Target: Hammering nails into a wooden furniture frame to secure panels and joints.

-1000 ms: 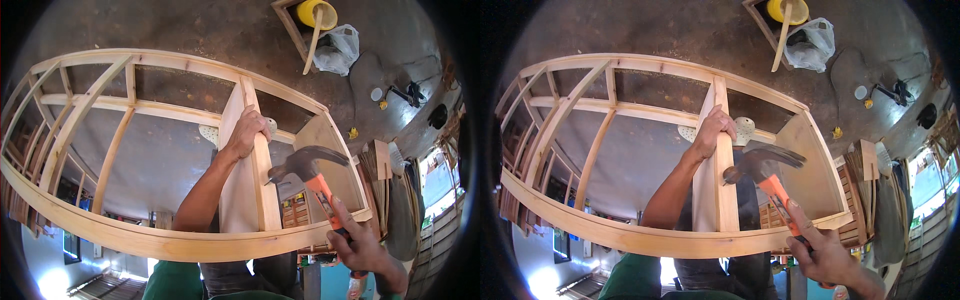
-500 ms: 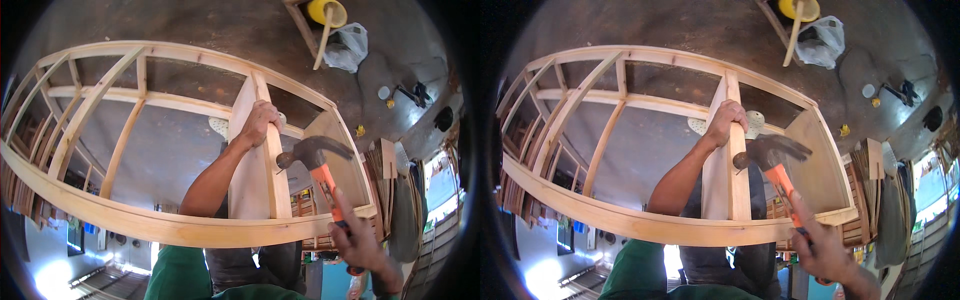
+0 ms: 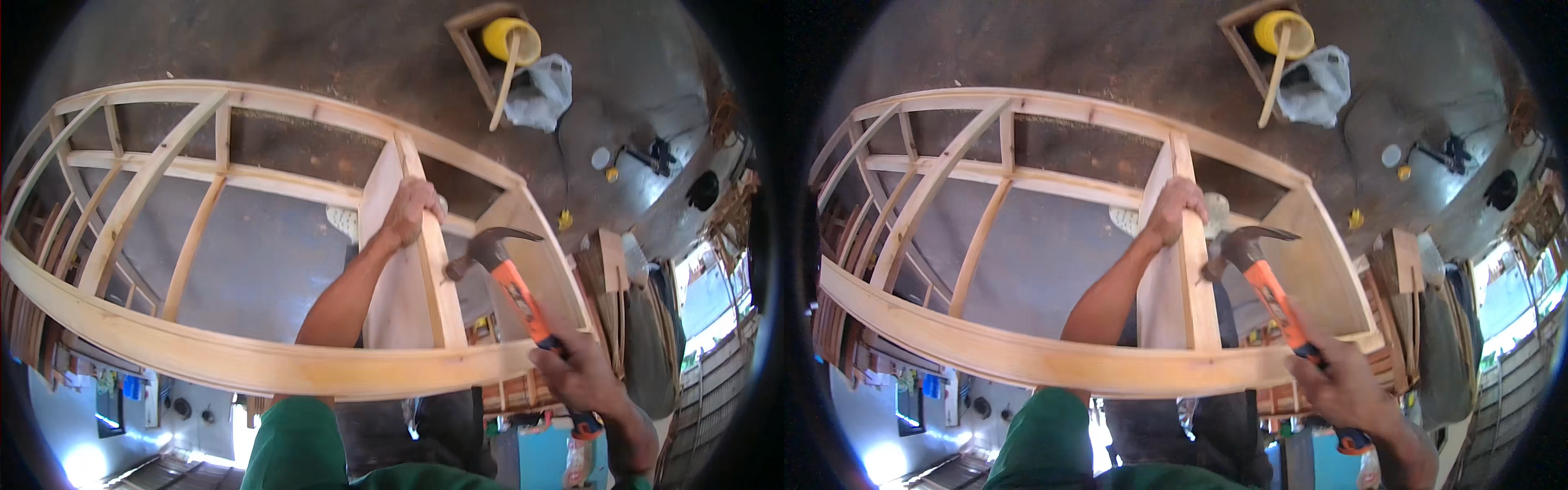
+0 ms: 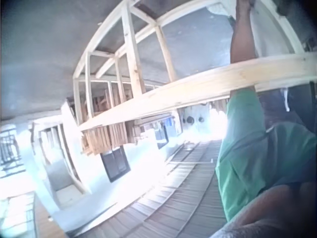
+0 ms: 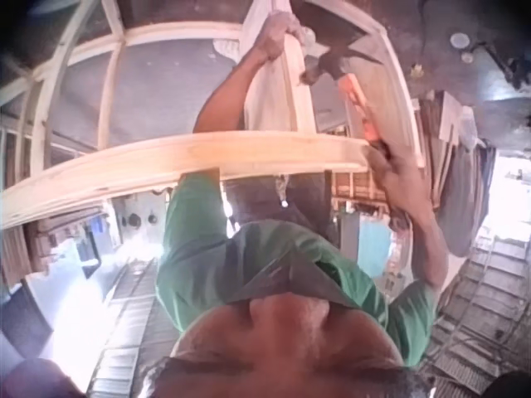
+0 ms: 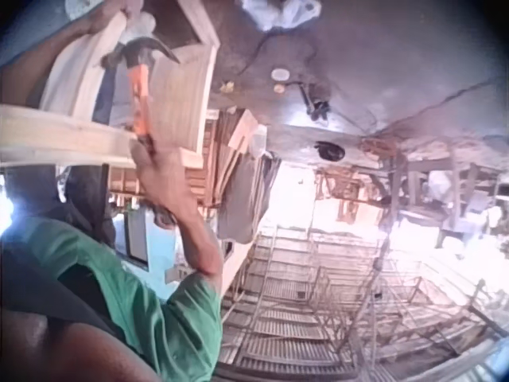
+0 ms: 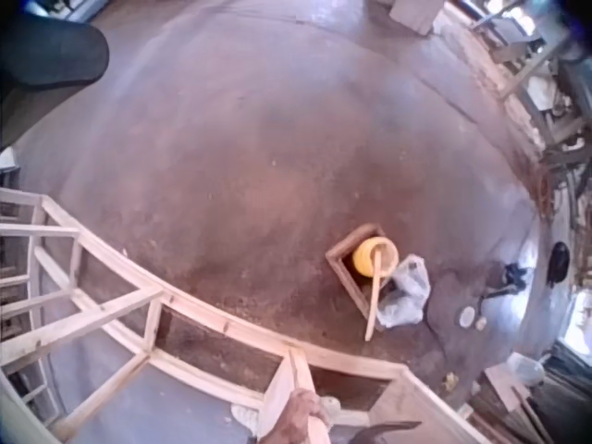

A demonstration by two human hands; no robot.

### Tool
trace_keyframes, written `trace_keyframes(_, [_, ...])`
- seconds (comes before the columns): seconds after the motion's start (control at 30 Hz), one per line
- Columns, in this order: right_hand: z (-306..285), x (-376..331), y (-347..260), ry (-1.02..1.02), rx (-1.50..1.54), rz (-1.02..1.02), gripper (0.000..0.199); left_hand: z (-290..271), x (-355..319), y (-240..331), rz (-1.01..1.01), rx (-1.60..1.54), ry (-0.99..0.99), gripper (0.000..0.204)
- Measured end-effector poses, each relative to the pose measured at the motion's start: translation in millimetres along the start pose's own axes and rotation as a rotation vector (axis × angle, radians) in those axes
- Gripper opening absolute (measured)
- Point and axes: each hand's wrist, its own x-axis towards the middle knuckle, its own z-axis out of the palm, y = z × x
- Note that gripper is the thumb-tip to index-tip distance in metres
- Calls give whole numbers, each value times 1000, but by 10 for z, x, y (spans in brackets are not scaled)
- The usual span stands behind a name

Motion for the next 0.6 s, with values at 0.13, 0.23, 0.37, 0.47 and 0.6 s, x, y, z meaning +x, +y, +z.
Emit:
trace_keyframes(0.13, [-542,-130,394,543,447,-77,48,27,-18,-15,32,69,70,44])
trace_keyframes(0.23, [-722,38,543,731,105,-502,43,59,-40,-21,75,74,119,43])
trace_keyframes(0.37, [-443,92,351,419,-169,-530,54,67,-23,-26,97,46,98,46])
trace_keyframes(0.47, [-307,-137,54,94,91,-88,60,66,-8,-41,113,66,142,46])
trace_keyframes(0.6, [-555,-21,-170,775,506,-38,43,51,10,-46,117,109,134,47])
